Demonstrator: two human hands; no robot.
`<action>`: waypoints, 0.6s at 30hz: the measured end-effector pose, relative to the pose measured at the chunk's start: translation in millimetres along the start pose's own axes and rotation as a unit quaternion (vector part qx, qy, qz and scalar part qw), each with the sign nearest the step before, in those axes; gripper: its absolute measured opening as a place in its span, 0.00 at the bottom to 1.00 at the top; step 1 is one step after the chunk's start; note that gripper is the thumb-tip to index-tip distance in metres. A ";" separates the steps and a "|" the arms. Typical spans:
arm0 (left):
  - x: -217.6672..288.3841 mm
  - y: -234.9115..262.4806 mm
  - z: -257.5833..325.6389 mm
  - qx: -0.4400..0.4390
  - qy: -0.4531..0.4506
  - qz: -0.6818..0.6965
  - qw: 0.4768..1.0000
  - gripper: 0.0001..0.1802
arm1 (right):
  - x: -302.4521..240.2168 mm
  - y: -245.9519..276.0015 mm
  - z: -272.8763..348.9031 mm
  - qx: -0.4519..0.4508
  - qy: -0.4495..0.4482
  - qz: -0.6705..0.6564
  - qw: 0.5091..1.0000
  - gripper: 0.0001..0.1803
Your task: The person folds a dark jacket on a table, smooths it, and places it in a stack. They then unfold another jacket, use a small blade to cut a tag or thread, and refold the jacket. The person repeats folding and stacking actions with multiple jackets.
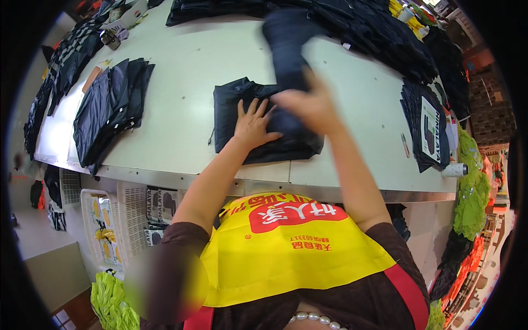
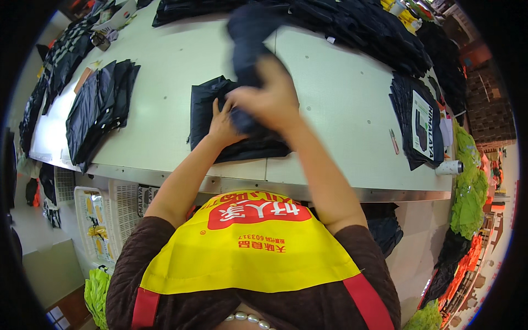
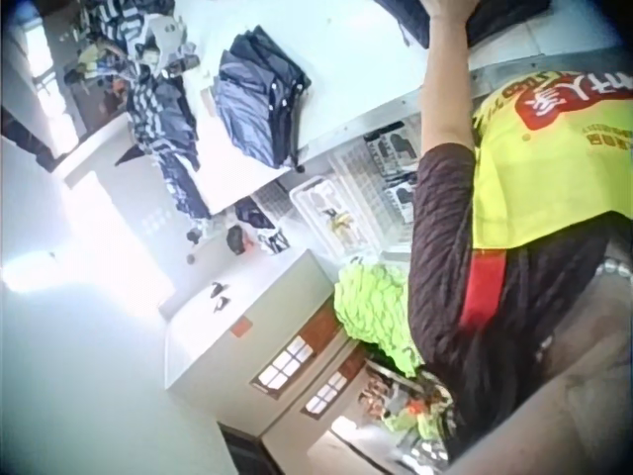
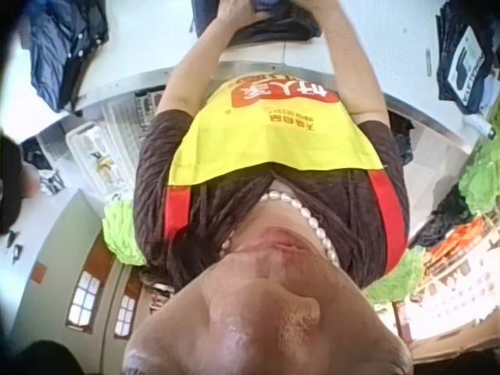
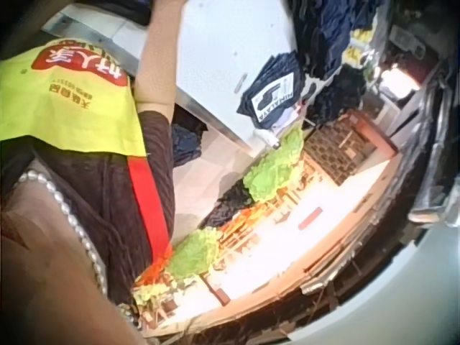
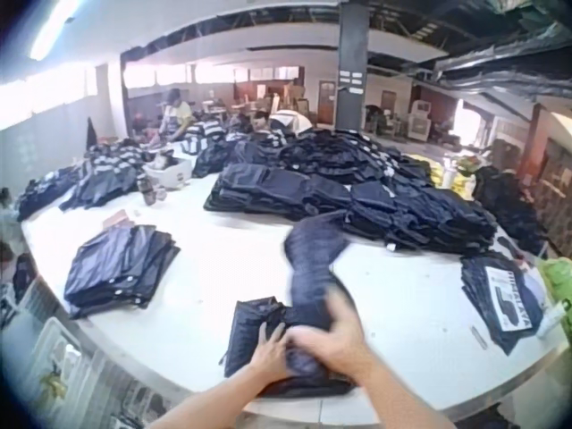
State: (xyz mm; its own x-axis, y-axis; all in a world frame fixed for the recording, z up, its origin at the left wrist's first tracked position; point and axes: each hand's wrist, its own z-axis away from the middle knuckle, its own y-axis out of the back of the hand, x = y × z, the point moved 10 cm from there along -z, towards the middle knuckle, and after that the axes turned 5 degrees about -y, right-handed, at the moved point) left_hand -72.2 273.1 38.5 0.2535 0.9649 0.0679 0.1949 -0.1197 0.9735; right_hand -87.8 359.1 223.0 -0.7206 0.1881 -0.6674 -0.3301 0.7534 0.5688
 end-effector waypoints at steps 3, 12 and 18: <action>8.2 -2.7 -2.1 0.011 0.002 0.043 0.999 0.40 | 31.5 -170.7 -2.8 -0.244 -0.184 0.127 0.944 0.28; 82.5 -47.9 85.3 -0.182 -0.068 0.475 0.858 0.33 | 16.0 -257.3 20.1 -0.167 -0.020 0.418 0.893 0.20; 11.8 122.5 105.4 -0.207 -0.081 0.503 0.835 0.19 | -2.2 -206.7 103.1 -0.244 0.230 0.362 0.870 0.09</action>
State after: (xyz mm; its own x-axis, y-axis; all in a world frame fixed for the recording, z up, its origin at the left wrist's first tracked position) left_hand 54.4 245.2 135.6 0.2227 0.3760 0.8995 -0.5298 -0.7279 0.4354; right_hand 45.0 268.0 57.4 -0.9779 0.1452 0.1505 0.1737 0.1633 0.9712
